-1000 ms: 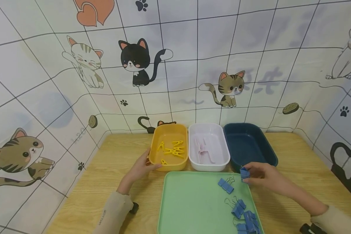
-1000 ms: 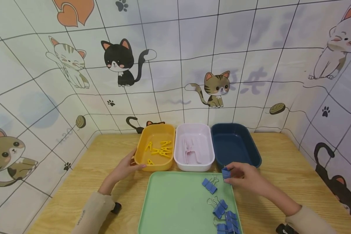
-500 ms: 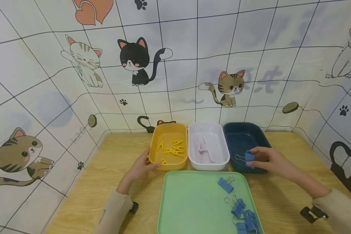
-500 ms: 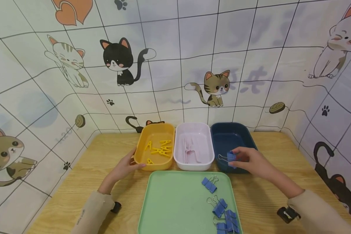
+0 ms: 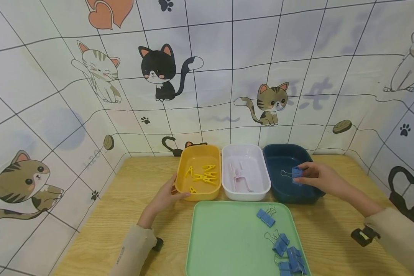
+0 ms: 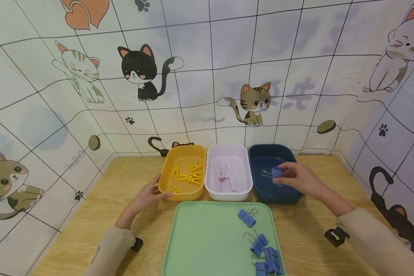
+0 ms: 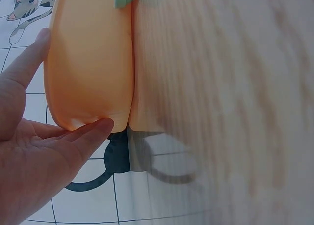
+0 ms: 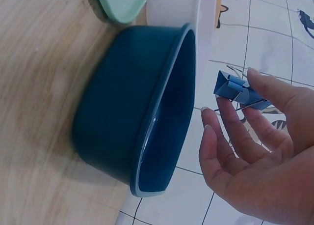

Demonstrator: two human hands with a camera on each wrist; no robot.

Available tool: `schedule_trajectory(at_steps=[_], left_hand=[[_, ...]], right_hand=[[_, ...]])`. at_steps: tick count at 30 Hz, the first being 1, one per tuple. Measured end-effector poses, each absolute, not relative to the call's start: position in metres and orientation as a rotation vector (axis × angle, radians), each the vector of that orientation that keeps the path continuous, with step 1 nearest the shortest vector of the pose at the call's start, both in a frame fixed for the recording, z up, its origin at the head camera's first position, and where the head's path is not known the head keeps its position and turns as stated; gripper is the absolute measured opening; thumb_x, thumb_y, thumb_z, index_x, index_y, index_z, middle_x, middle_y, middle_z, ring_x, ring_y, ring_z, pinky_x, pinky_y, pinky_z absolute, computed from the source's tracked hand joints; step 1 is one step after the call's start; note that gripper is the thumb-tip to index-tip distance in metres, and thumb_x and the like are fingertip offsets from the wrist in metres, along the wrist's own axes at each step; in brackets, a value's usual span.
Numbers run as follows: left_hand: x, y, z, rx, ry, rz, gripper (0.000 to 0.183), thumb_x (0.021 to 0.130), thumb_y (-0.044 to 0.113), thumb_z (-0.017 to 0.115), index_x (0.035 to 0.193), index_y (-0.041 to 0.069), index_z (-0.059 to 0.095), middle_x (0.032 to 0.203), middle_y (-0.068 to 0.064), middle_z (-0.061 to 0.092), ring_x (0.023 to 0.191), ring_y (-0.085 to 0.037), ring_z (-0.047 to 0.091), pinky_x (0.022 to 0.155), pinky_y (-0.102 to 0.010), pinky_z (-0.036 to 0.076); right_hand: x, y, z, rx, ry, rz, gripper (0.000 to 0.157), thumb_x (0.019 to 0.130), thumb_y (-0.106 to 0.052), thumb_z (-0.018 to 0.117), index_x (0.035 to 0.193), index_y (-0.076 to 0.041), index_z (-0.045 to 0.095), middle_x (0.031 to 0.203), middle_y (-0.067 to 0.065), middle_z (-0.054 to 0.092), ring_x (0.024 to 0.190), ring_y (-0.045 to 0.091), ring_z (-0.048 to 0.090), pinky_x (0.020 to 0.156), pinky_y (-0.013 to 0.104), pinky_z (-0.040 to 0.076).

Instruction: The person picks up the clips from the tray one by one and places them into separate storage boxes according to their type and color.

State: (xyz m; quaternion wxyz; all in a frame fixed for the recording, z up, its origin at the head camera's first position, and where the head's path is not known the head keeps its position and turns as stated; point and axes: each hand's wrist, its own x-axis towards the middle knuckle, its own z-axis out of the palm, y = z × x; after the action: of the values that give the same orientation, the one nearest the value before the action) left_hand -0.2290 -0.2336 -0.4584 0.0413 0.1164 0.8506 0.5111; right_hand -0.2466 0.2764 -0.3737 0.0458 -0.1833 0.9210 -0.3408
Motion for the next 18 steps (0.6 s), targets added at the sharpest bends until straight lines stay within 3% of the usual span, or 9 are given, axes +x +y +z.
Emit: schedule_trajectory(at_steps=[7, 18], left_hand=[[-0.23, -0.233, -0.459, 0.366, 2.607, 1.564, 0.087, 0.091, 0.014, 0.075, 0.159, 0.006, 0.02, 0.157, -0.02, 0.035, 0.138, -0.038, 0.045, 0.114, -0.054, 0.039], [-0.223, -0.23, -0.447, 0.346, 2.566, 1.577, 0.09, 0.092, 0.009, 0.073, 0.16, 0.002, 0.014, 0.16, -0.025, 0.027, 0.141, -0.045, 0.038, 0.116, -0.057, 0.034]], right_hand=[[-0.258, 0.281, -0.374, -0.545, 2.822, -1.025, 0.059, 0.093, -0.027, 0.074, 0.132, 0.012, 0.053, 0.11, 0.025, 0.068, 0.097, 0.035, 0.068, 0.077, 0.048, 0.059], [-0.274, 0.288, -0.373, -0.502, 2.855, -0.955, 0.062, 0.092, -0.029, 0.074, 0.132, 0.013, 0.052, 0.112, 0.032, 0.067, 0.101, 0.042, 0.067, 0.077, 0.049, 0.06]])
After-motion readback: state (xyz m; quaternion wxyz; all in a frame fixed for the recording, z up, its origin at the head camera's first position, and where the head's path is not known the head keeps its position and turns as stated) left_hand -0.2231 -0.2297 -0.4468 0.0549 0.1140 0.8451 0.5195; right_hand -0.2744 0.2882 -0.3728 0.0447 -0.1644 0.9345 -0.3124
